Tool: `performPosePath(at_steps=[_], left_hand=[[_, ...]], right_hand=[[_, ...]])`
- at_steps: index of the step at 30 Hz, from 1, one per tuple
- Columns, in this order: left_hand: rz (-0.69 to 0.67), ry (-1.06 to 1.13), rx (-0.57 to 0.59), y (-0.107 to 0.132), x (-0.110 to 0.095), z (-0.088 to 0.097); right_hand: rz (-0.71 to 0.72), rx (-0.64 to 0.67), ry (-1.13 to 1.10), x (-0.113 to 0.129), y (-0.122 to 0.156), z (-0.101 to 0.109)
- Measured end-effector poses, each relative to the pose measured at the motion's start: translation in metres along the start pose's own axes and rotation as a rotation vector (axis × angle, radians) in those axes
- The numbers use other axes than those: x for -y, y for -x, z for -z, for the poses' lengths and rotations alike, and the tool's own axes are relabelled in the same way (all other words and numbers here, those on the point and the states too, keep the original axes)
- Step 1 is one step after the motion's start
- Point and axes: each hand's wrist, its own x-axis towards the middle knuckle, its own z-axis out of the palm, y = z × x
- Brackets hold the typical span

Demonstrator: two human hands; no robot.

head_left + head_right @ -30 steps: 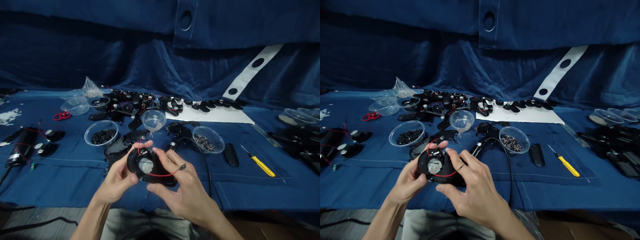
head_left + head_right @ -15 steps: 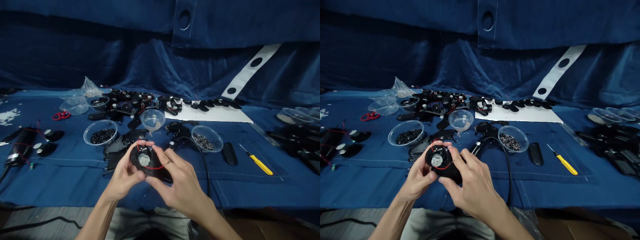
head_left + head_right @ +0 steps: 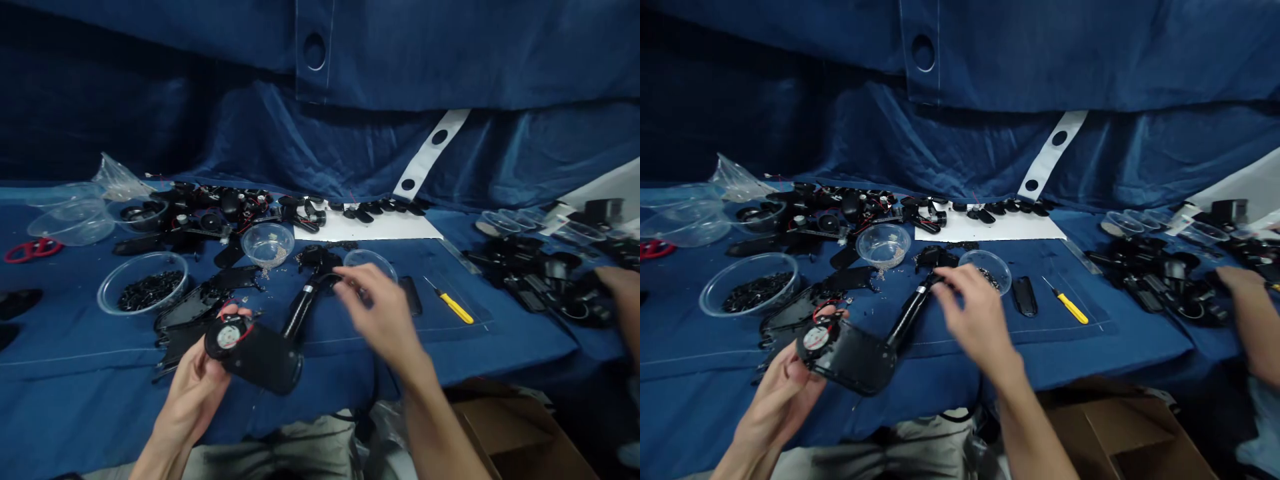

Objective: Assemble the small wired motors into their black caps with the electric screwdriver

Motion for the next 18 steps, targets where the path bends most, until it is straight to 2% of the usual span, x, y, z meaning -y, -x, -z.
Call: performPosePath(at_steps=[1, 2, 5, 7, 11, 18], left_hand=[[0.010, 0.009, -0.007, 0.000, -0.001, 0.002], [0.018, 0.013, -0.012, 0.000, -0.002, 0.003], [0.026, 0.011, -0.019, -0.001, -0.003, 0.004], [0.030, 0.000, -0.017, -0.001, -0.003, 0.003], [0.035, -0.031, -0.024, 0.000, -0.003, 0.000], [0.019, -0.033, -0.028, 0.000, -0.003, 0.002]], right_hand=[[-0.113, 0.052, 0.155, -0.020, -0.014, 0.007], [-0.170, 0.093, 0.215, -0.039, -0.028, 0.012], [-0.260, 0.244, 0.304, -0.084, -0.063, 0.013], [-0.274, 0.326, 0.342, -0.100, -0.076, 0.005], [-0.272, 0.415, 0.403, -0.111, -0.084, -0.010], [-0.289, 0.461, 0.476, -0.115, -0.092, -0.017]])
